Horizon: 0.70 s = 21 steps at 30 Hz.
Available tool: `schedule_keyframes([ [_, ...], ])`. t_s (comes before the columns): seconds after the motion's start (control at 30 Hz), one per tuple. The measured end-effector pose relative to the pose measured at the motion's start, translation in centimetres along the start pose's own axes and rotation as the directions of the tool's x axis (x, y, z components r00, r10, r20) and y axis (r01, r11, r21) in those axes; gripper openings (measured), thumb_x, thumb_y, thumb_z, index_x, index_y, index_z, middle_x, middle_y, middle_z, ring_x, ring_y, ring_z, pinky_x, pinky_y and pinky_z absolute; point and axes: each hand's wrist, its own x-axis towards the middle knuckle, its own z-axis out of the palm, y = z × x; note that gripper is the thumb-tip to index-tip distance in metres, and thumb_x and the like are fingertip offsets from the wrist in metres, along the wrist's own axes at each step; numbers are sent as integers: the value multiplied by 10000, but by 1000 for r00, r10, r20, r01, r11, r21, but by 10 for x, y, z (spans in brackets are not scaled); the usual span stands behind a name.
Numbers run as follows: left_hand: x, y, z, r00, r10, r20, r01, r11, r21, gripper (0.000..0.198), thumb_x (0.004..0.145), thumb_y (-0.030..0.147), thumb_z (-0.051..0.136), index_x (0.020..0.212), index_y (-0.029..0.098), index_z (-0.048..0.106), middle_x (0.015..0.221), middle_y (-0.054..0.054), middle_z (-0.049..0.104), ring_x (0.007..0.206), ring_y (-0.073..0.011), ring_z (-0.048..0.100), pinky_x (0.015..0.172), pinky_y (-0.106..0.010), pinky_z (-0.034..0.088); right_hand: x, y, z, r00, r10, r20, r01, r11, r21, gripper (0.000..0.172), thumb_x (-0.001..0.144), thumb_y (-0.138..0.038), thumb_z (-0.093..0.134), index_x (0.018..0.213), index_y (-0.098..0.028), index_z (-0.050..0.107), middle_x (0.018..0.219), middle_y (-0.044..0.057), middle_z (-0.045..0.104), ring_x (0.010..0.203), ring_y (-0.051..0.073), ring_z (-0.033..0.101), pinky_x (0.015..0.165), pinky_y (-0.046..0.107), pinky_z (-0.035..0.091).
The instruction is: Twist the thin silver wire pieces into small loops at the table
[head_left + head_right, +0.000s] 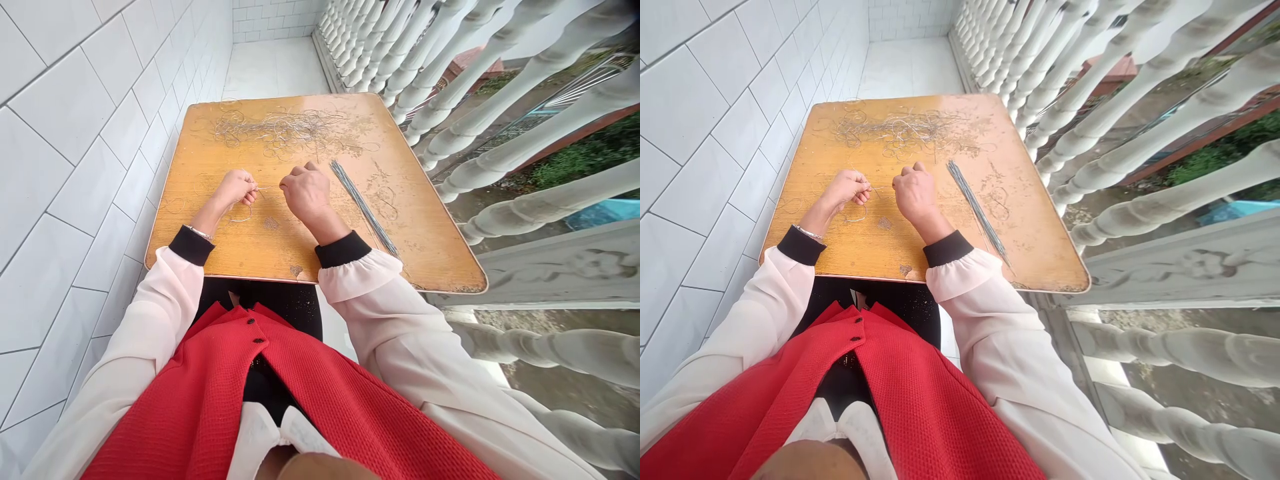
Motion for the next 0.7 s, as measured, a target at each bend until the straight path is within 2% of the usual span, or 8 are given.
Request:
schedule_keyframes([
  [0.17,-1,2,-2,999,-12,47,9,997,79,411,956,-25,520,590,160,541,479,21,556,468,-64,522,573,-210,443,1,-3,2,998,59,17,-59,996,60,239,954,-94,484,843,-185,676,952,157,727,893,263,632,883,404,478],
  [0.27,1,1,-3,997,-4,81,-2,997,73,415,920,-41,529,560,164,547,468,3,561,456,-76,511,601,-237,462,0,-7,1,990,136,-32,-128,975,179,224,972,-141,495,885,-188,696,1009,164,753,927,277,667,908,423,503],
  [0.33,3,-2,-4,994,12,108,-18,999,48,403,898,-52,533,558,163,562,469,-8,572,455,-83,513,621,-250,476,-1,-9,3,974,215,-68,-184,932,312,188,959,-166,531,863,-203,689,973,130,759,932,275,684,891,416,533],
  [0.4,6,-4,-5,992,24,125,-29,999,34,396,884,-64,531,559,160,574,468,-12,577,450,-83,510,625,-250,477,-1,-10,5,944,326,-49,-257,821,509,150,942,-184,571,832,-212,669,862,79,737,853,242,695,807,377,567],
  [0.5,7,-5,-9,990,32,138,-37,999,34,396,884,-67,535,559,154,586,473,-13,581,452,-80,510,629,-248,473,1,-15,7,887,460,42,-331,569,753,144,935,-179,627,793,-202,635,706,15,661,653,156,647,647,286,559],
  [0.7,5,0,-15,990,38,135,-45,998,50,393,911,-32,564,565,151,599,483,-9,578,457,-76,509,649,-257,477,-1,-29,-10,834,504,226,-387,242,890,291,934,-36,617,682,-180,591,624,-16,608,529,71,534,547,188,496],
])
